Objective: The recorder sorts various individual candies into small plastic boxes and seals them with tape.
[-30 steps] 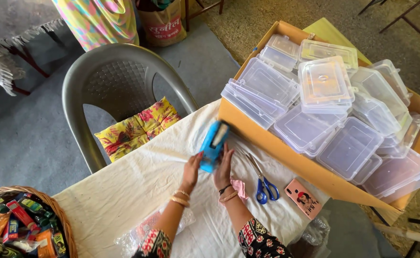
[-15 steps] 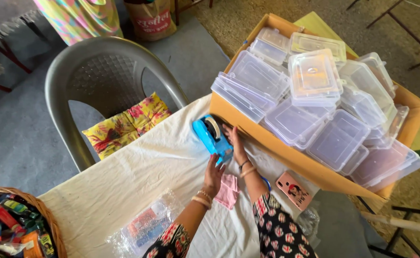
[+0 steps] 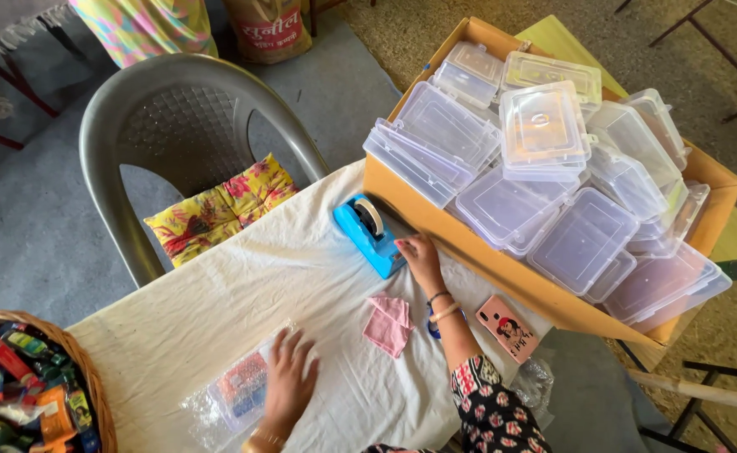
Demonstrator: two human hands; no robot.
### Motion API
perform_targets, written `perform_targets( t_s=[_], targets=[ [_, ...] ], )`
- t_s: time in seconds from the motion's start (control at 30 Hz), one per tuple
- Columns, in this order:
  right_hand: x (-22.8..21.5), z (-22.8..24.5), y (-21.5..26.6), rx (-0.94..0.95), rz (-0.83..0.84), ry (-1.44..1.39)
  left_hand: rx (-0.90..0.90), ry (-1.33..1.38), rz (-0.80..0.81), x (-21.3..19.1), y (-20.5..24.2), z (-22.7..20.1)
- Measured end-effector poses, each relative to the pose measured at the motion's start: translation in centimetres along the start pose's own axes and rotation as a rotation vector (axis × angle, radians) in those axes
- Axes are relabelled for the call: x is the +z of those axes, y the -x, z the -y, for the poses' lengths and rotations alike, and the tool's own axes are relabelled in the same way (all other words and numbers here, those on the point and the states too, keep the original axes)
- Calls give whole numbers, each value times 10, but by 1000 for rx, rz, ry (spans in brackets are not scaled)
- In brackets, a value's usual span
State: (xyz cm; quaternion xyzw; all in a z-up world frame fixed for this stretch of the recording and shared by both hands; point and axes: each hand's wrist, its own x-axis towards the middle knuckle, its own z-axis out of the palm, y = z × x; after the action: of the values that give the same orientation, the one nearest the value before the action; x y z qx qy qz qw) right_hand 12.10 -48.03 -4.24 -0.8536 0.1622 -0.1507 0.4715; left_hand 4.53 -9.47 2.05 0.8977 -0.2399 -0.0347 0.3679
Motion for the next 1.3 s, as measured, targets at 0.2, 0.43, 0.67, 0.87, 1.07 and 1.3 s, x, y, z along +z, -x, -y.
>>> perform_targets(
  t_s=[0.2,0.43,0.67,0.87,1.07,1.3],
  targets=[
    [1,0,-11,-172,39,199,-44,-329,-8,-15,84,33],
    [0,-7,-16,-185,57,115,-157,-410,27,-19,87,48],
    [8,-10,-25,-48,84,22,-162,-498,152,-23,80,45],
    [4,2,-26,-322,56,254,-158,-465,104,-26,77,49],
    [6,-3,-22,-171,110,114,-153,-428,84,-28,74,52],
    [7,2,-15,-27,154,-25,-221,-394,97,-31,68,45]
  ],
)
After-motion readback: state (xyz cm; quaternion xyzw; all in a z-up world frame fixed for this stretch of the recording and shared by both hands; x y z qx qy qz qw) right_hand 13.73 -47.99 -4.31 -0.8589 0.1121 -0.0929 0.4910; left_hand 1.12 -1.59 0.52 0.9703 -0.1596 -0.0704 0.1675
